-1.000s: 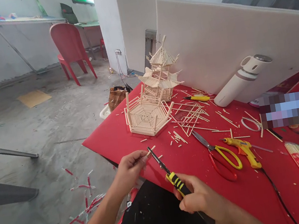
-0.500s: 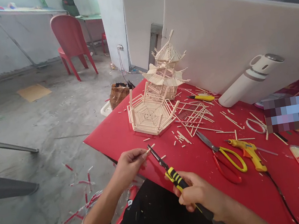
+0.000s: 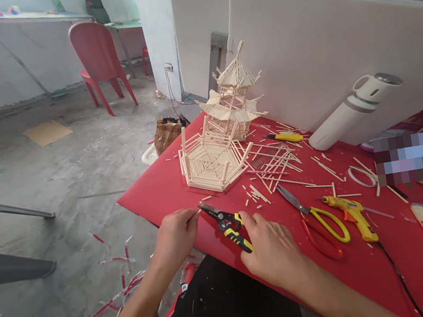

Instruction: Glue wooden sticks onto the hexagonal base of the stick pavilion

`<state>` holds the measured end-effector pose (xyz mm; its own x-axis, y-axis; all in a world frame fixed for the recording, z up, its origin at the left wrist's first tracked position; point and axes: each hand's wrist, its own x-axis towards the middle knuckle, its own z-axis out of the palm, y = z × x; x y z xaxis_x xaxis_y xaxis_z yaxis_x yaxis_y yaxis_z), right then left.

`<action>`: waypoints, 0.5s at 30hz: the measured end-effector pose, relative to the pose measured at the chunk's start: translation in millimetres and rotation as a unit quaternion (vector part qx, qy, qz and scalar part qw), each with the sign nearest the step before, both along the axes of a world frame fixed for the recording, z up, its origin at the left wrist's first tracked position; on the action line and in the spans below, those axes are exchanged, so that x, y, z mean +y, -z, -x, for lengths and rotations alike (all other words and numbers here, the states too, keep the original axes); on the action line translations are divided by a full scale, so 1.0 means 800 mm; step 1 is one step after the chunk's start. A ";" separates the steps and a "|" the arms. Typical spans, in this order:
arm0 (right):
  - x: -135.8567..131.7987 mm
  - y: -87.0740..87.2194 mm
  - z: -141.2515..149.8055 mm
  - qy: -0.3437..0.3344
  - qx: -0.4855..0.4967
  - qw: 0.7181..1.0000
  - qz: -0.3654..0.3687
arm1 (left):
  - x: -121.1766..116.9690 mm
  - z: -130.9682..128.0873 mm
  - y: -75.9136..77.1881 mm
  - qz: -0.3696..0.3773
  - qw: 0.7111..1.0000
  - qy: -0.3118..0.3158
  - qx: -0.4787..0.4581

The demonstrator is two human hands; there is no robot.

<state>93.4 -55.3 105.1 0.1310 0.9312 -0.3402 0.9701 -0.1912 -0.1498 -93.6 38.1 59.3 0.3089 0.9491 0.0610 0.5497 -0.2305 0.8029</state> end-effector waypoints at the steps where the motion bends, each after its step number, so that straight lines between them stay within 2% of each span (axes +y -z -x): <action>1: -0.001 0.000 0.000 0.000 0.004 1.000 -0.005 | -0.002 0.003 0.000 -0.001 1.000 0.004 -0.018; 6: -0.008 0.004 -0.002 0.015 0.053 0.998 -0.031 | -0.011 0.007 0.002 -0.002 1.000 -0.008 -0.030; 9: -0.012 0.003 -0.009 0.057 0.173 0.983 -0.015 | -0.012 0.003 0.003 0.007 0.998 -0.022 -0.059; 11: -0.013 0.001 -0.015 0.090 0.301 0.949 0.028 | -0.011 0.000 0.004 0.032 0.996 -0.027 -0.082; 15: -0.015 -0.002 -0.028 0.132 0.522 0.837 0.102 | -0.010 -0.001 0.008 0.118 0.981 -0.039 -0.152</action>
